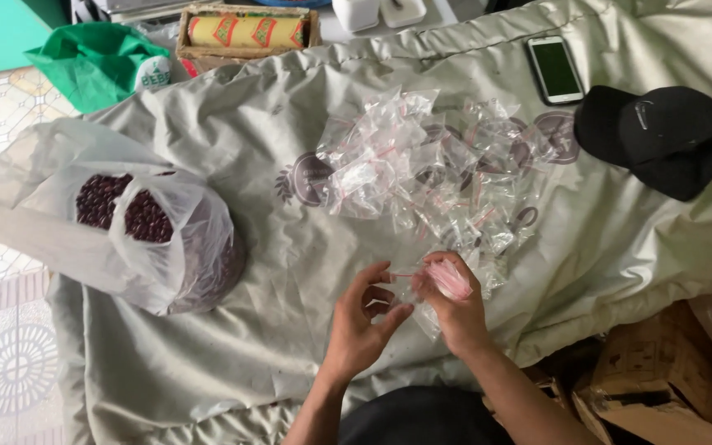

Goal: The person is separating and opening small plastic zip-lock bags from a stack on a table.

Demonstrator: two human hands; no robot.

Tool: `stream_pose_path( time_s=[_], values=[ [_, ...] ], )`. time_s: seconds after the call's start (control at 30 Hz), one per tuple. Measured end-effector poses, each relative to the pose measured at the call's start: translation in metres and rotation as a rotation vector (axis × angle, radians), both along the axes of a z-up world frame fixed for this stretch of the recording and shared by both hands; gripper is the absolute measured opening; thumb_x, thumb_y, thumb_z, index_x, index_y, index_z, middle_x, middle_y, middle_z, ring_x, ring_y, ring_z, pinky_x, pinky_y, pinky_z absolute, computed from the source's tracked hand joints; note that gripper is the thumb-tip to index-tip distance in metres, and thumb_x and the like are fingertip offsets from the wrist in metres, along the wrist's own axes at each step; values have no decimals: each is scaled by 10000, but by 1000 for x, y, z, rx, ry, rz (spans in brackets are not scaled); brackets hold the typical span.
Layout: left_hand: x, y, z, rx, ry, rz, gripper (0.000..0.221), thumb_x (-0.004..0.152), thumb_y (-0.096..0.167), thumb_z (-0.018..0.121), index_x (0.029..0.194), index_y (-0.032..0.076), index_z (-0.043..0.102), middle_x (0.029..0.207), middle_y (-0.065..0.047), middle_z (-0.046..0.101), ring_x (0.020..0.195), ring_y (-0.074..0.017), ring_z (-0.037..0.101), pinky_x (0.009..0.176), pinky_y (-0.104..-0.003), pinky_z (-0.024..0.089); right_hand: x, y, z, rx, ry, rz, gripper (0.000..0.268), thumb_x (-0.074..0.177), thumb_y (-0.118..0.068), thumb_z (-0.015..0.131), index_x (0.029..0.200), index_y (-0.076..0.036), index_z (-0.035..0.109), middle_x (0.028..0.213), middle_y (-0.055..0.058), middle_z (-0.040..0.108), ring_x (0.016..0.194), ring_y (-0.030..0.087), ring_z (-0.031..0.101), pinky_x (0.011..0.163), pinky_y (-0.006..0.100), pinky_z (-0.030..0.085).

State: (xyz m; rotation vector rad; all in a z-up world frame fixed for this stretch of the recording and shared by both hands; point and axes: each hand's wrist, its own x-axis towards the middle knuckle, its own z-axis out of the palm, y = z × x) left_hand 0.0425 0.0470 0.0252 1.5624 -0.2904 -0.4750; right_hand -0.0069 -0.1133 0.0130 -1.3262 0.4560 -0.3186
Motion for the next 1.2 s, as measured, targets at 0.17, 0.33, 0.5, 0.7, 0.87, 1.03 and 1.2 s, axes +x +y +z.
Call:
stream_pose_path(
  time_s=[0.17, 0.33, 0.5, 0.7, 0.87, 1.03, 1.2],
  values=[
    [-15, -5, -6, -100, 67, 288, 293, 839, 151, 821, 1097, 36, 744, 821, -79, 781, 741, -139, 732, 693, -268, 636, -6, 11, -5, -260, -60, 57, 189, 880, -135, 783, 1019, -85, 666, 894, 57, 670, 767, 163, 662, 722, 291, 569],
    [-20, -6, -15, -343, 29, 641, 97, 895, 59, 756, 955, 15, 695, 707, -87, 687, 604, -159, 655, 625, -287, 574, -10, 20, 5, -148, -117, -77, 208, 903, -131, 753, 1058, -83, 623, 807, 70, 614, 713, 192, 607, 691, 336, 530],
    [-24, -8, -11, -301, 148, 409, 176, 827, 33, 820, 978, -39, 764, 684, -140, 765, 580, -162, 690, 579, -281, 575, -12, 20, 10, -248, -198, -9, 169, 915, -94, 742, 1037, -69, 628, 835, 83, 686, 704, 176, 652, 696, 315, 569],
    [-21, -1, 3, -416, 143, 608, 291, 908, 161, 720, 1142, -4, 663, 988, -184, 774, 833, -251, 729, 697, -371, 633, -16, 39, -2, -168, -185, -201, 190, 907, -55, 734, 1062, -82, 627, 893, 66, 633, 755, 174, 636, 670, 317, 598],
    [-17, -3, 2, -428, 214, 488, 112, 831, -15, 791, 926, -43, 740, 729, -154, 754, 591, -200, 671, 592, -331, 592, -22, 43, -5, -216, -192, -87, 176, 908, -79, 740, 1045, -69, 630, 846, 91, 673, 780, 178, 667, 690, 309, 612],
    [-16, 4, 11, -443, 344, 659, 279, 864, 88, 748, 1108, -21, 668, 982, -210, 766, 822, -267, 731, 720, -384, 620, -18, 39, 1, -157, -180, -185, 191, 912, -75, 735, 1063, -90, 620, 876, 83, 673, 721, 194, 658, 681, 335, 591],
    [-27, 8, 0, -325, 320, 418, 162, 781, -20, 846, 905, -89, 769, 709, -183, 771, 658, -218, 744, 598, -349, 682, -11, 38, 6, -4, -233, -198, 131, 904, -13, 694, 990, -54, 604, 731, 117, 628, 644, 212, 583, 704, 352, 505]
  ],
)
